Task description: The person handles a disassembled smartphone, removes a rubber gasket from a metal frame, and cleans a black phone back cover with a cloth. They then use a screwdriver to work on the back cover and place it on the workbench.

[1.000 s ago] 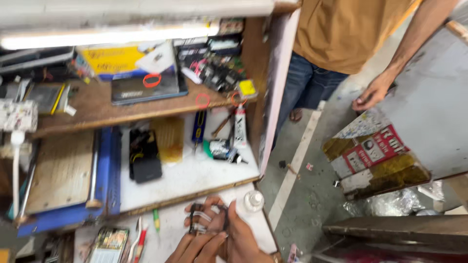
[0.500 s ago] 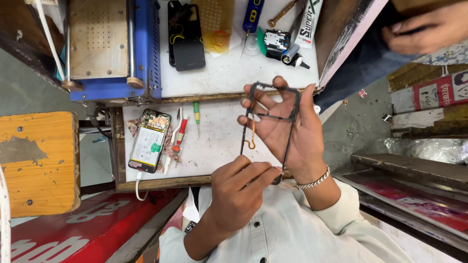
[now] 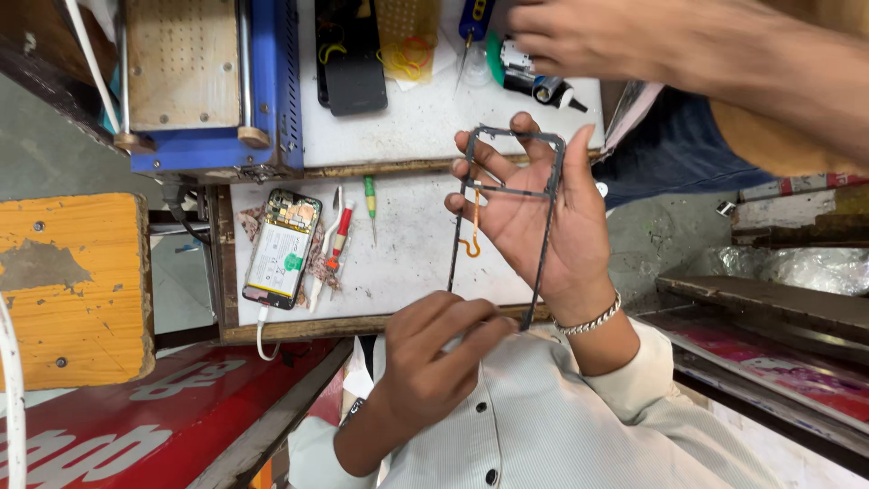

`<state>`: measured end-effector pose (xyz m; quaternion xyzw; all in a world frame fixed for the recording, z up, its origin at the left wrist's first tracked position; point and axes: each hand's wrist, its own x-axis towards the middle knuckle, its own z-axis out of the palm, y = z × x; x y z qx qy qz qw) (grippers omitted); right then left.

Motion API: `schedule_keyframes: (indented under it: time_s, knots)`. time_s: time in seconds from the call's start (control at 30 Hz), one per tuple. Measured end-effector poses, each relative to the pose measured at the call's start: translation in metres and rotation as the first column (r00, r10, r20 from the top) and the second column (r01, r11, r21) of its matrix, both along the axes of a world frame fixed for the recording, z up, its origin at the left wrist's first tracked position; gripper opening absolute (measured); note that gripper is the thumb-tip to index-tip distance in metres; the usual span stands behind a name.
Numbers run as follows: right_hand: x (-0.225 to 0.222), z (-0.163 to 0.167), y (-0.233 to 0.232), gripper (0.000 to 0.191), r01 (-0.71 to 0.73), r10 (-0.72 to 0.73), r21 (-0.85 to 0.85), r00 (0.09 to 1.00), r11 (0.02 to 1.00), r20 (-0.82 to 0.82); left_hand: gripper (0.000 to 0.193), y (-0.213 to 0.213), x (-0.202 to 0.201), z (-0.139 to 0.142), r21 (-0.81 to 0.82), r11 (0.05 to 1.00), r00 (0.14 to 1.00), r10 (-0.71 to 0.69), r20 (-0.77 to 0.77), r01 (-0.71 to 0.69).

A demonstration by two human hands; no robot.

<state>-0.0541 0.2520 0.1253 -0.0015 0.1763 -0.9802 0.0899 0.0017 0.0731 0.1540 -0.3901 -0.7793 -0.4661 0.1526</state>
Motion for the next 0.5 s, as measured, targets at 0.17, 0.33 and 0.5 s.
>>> schedule_keyframes:
  time_s: [0.17,0.33,0.5]
  knots:
    - [0.010,-0.002,-0.005,0.044,0.174,-0.167,0.063,0.981,0.983,-0.102,0.008,0.011,0.008,-0.022,0.351,0.823,0.836,0.243,0.492,-0.446]
    - [0.027,-0.008,-0.009,0.037,0.192,-0.159,0.123,0.959,0.974,-0.236,0.022,-0.003,-0.009,-0.071,0.705,0.494,0.427,-0.567,0.705,-0.508]
    - [0.023,-0.009,0.002,0.076,-0.055,0.061,0.182,0.998,0.982,-0.026,0.023,-0.047,-0.032,-0.071,0.543,0.815,0.547,-0.365,0.753,-0.205]
